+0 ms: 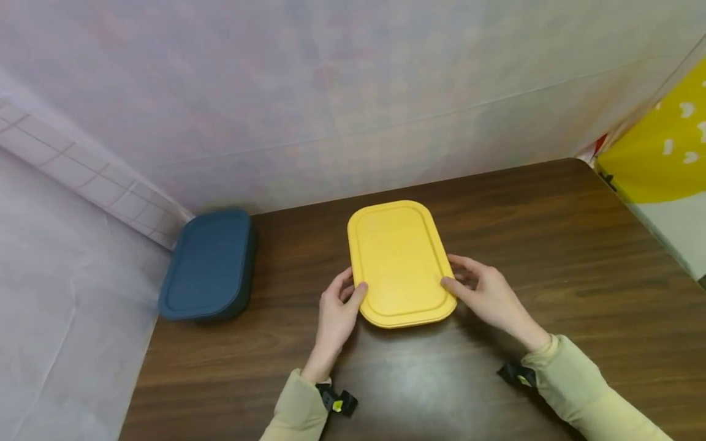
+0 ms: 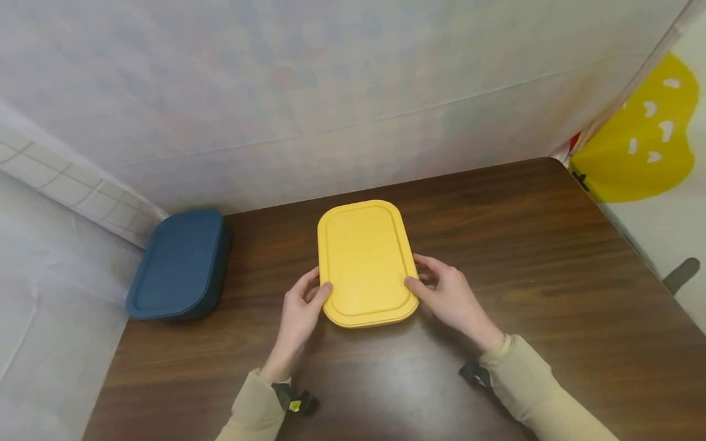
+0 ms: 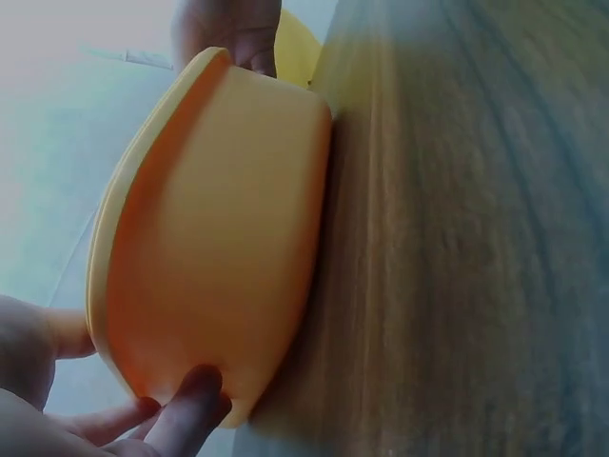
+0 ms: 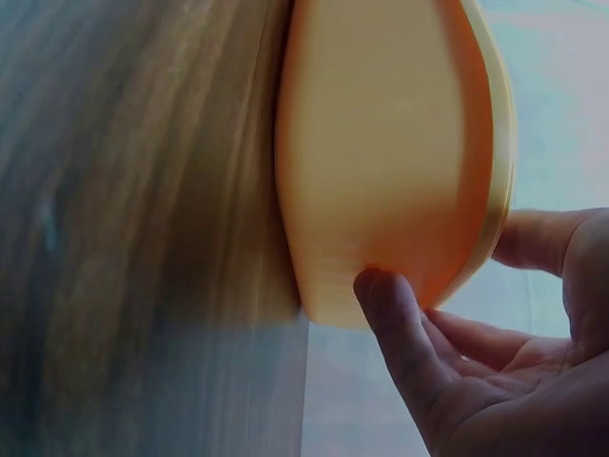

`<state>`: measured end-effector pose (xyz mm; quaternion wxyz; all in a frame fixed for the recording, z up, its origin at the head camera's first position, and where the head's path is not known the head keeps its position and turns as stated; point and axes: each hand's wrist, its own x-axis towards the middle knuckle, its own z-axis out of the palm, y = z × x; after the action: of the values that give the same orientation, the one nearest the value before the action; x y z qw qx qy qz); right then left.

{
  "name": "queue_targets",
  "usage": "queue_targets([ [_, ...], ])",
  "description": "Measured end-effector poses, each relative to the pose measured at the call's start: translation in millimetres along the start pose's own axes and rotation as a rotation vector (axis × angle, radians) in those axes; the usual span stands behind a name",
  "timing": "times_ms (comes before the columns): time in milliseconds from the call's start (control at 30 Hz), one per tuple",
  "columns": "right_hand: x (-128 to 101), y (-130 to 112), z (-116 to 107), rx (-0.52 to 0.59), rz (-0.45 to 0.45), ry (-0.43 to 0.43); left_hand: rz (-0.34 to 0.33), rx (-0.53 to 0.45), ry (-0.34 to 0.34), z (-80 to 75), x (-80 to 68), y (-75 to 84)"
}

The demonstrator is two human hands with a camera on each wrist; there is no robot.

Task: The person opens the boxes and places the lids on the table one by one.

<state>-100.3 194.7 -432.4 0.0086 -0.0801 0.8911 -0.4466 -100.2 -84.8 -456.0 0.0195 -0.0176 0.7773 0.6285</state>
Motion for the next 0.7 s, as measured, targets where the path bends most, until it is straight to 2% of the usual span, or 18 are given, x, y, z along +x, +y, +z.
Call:
queue_targets([
  [267, -3.1, -0.9, -1.0, -0.009, 0.046, 0.011, -0.041, -0.035, -0.008, 1.2, -5.0, 3.1],
  [700, -3.8, -7.4, -2.8, 0.013, 0.067, 0.000, -0.034, -0.056, 0.006, 0.1, -8.1, 8.4],
])
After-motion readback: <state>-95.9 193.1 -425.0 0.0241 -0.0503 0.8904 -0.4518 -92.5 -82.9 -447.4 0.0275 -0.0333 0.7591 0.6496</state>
